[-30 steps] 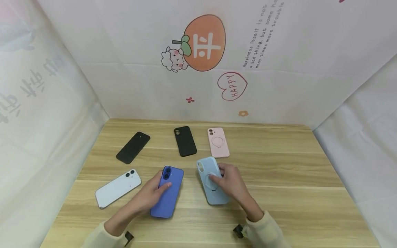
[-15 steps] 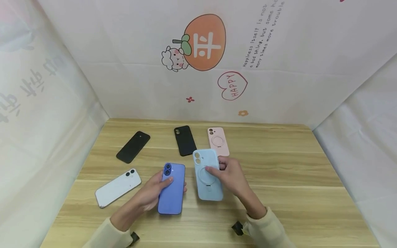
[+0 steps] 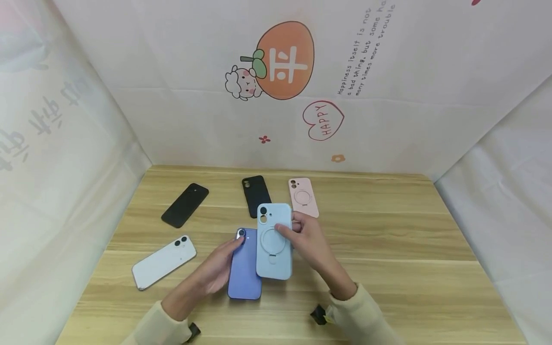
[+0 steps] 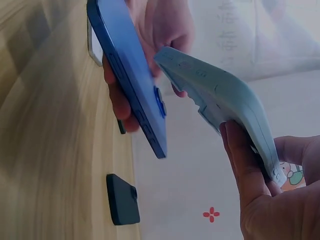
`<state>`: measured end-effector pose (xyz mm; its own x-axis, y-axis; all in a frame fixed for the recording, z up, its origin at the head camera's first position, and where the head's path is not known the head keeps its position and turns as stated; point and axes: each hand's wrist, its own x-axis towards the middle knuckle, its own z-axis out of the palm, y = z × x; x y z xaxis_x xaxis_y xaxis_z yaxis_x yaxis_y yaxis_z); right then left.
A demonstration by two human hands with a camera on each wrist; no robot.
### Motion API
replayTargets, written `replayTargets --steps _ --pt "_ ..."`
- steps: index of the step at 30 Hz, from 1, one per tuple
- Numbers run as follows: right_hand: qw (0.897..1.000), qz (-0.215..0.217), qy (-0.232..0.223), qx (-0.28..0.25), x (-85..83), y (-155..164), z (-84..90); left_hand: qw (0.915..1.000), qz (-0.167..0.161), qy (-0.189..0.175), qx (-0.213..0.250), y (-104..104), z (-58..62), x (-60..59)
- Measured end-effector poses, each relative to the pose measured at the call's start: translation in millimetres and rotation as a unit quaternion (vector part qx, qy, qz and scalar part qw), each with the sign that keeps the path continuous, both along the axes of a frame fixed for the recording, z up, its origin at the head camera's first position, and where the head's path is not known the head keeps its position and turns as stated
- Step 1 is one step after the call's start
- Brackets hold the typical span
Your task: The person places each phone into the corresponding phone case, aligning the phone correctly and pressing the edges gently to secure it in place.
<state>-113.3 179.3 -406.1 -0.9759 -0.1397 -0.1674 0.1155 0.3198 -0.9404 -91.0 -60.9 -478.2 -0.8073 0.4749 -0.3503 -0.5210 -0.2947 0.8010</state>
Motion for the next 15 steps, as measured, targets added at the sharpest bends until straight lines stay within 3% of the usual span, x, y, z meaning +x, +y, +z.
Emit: replayTargets --steps 15 --pt "0.998 0.015 -0.018 -0.065 -3.3 -25 -15.1 0.9994 0.015 0.022 0.023 14 3.7 0.1"
